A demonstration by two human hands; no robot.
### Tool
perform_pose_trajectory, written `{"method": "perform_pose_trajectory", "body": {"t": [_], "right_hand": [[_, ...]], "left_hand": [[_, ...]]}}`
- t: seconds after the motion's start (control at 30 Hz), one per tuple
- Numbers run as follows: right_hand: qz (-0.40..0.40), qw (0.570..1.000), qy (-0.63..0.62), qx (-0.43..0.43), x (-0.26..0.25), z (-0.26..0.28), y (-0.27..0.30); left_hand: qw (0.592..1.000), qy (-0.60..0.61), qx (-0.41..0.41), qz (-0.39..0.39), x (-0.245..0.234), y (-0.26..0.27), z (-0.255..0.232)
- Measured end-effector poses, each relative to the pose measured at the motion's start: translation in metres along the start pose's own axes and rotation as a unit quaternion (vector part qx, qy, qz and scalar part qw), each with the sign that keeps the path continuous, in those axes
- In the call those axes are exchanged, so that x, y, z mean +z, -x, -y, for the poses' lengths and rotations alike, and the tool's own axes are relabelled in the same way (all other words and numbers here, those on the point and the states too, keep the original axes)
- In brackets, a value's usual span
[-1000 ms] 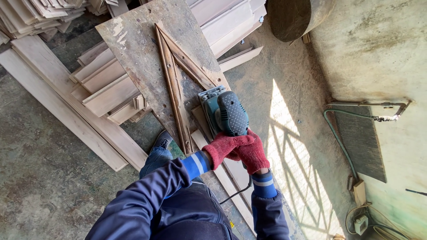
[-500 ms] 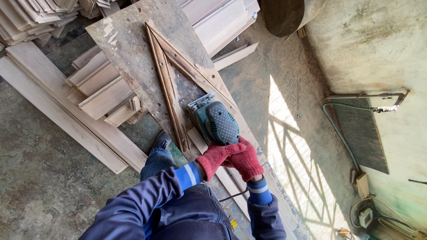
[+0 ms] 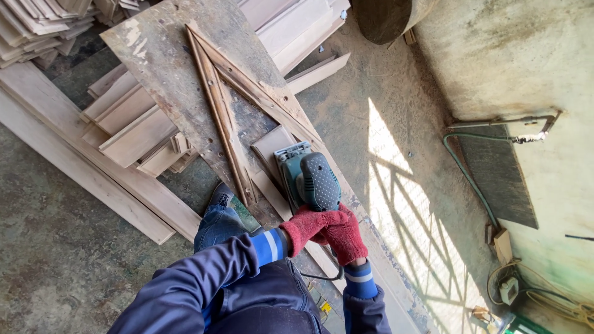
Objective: Sanding a wooden board using an electric orbital sander and then hand-sanding with a piece of sandpaper.
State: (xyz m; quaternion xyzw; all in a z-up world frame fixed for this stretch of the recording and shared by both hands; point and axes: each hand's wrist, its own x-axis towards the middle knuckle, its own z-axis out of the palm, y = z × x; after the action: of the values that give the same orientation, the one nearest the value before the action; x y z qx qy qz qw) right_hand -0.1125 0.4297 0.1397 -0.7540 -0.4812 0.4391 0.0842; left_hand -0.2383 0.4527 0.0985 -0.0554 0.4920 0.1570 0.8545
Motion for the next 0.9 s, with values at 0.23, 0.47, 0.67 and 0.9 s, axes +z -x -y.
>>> {"method": "perform_pose_trajectory", "body": {"t": [0.23, 0.47, 0.67, 0.9], "right_hand": [[-0.073, 0.984, 0.02, 0.162, -0.011, 0.003, 0.034], [-0.076, 0.976, 0.003, 0.203, -0.026, -0.07, 0.06], [-0.07, 0.964, 0.029, 0.257, -0.045, -0.089, 0.096], [-0.141, 0.908, -0.309, 0.244, -0.054, -0.122, 0.148]], "left_hand": [[0.979, -0.186, -0.018, 0.08, 0.028, 0.032, 0.017], [0.961, -0.253, -0.058, 0.099, 0.051, 0.014, 0.067], [0.92, -0.364, -0.1, 0.11, 0.072, -0.006, 0.108], [0.743, -0.616, 0.211, 0.155, 0.045, -0.024, 0.055]]}}
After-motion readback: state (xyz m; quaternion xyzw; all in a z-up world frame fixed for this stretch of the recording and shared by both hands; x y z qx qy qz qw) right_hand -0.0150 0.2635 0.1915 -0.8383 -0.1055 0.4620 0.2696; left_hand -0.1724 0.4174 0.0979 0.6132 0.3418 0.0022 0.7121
